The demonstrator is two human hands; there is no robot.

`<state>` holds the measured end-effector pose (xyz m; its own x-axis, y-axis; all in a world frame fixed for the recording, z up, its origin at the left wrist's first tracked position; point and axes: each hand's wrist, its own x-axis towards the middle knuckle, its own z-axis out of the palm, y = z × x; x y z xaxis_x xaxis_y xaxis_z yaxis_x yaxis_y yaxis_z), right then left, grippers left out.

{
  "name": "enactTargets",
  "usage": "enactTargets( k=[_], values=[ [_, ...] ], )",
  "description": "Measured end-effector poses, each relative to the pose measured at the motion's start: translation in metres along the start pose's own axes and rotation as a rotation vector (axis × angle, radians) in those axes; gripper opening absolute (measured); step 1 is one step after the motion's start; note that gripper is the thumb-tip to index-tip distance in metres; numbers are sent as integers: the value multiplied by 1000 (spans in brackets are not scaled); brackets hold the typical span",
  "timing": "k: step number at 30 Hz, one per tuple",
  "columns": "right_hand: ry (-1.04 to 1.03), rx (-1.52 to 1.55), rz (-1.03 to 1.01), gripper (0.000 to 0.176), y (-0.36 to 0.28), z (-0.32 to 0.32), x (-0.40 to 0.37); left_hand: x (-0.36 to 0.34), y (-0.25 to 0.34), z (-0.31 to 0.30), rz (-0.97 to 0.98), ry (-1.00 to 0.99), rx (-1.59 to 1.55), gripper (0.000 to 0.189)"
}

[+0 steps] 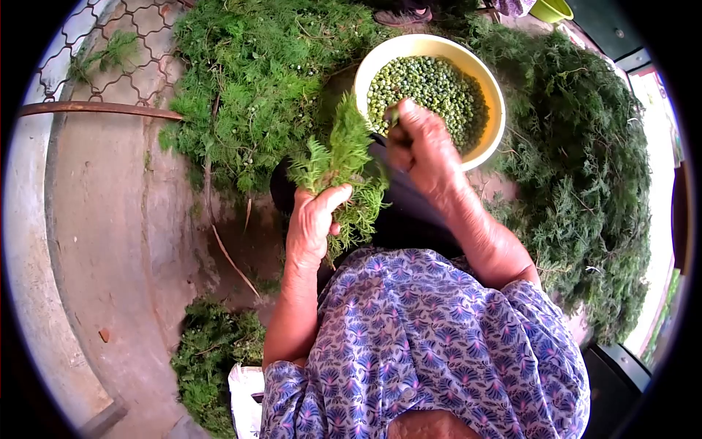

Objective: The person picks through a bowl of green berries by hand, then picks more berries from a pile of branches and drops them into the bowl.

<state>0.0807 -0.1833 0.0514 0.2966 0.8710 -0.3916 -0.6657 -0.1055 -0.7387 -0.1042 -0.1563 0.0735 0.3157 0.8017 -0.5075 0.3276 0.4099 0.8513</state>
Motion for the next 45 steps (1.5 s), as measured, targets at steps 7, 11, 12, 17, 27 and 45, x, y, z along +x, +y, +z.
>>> enactTargets(
  k=[7,11,12,17,27,45],
  values=[
    [289,-663,-456,32,-30,-86,59,27,-14,-40,-53,-26,-798,33],
    [634,-1508,-629,38,-43,-161,90,37,-23,-62,365,-509,-1084,39],
    [699,-1404,-608,35,-42,-163,90,43,-28,-64,391,-635,-1195,41],
    [623,-1446,-873,26,-35,-135,78,37,-25,-61,443,-507,-1268,40],
    [-449,-946,-628,46,62,36,-32,49,-31,-47,449,-448,-1250,25],
    [-16,-491,-40,25,-25,-40,-52,62,-41,-70,167,44,-1284,21]
  ],
)
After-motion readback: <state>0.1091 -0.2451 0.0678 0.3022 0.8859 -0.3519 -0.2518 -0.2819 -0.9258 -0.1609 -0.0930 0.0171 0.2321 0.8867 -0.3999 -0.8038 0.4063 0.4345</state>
